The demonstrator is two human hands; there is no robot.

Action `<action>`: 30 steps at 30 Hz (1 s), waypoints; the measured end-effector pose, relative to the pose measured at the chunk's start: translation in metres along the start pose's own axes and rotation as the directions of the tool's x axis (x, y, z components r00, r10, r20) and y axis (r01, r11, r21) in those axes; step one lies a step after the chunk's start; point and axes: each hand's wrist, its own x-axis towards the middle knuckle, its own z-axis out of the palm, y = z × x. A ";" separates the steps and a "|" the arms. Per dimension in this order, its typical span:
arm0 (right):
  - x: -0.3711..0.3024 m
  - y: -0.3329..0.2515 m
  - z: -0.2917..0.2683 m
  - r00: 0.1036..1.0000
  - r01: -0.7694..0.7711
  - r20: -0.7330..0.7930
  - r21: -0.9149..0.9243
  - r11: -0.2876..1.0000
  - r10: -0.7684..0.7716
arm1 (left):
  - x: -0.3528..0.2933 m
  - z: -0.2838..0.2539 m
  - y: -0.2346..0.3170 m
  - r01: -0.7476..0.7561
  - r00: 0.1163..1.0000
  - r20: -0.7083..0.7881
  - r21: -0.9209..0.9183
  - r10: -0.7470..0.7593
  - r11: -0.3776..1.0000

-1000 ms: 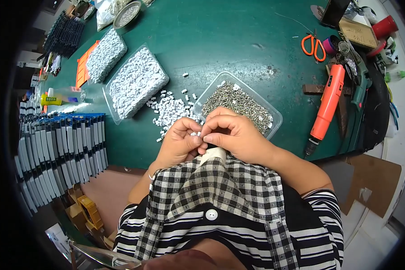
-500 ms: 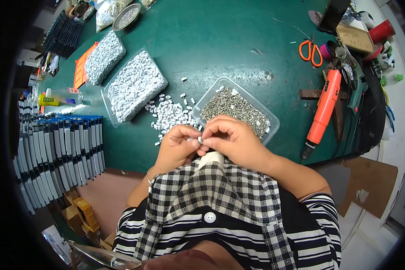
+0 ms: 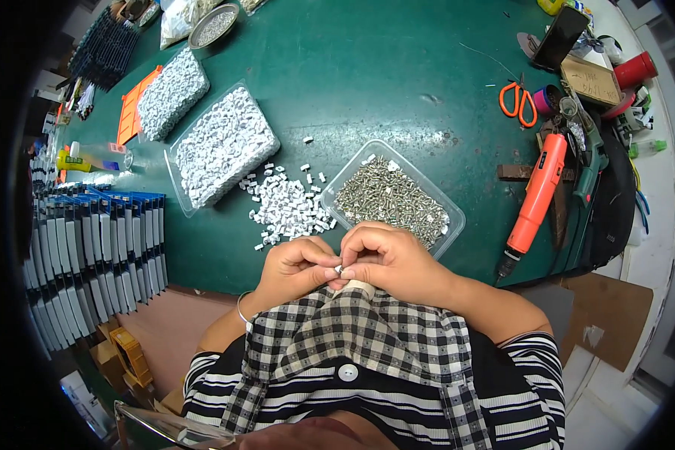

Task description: The person assembles small white plastic components by hand, inserting tiny metal pins or springs into them at a factory workbench.

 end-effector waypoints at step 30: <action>0.030 0.009 -0.027 0.945 0.132 0.047 -0.960 0.248 -0.323 | -0.001 -0.021 0.029 0.013 0.891 -0.445 -0.173 -0.090 0.985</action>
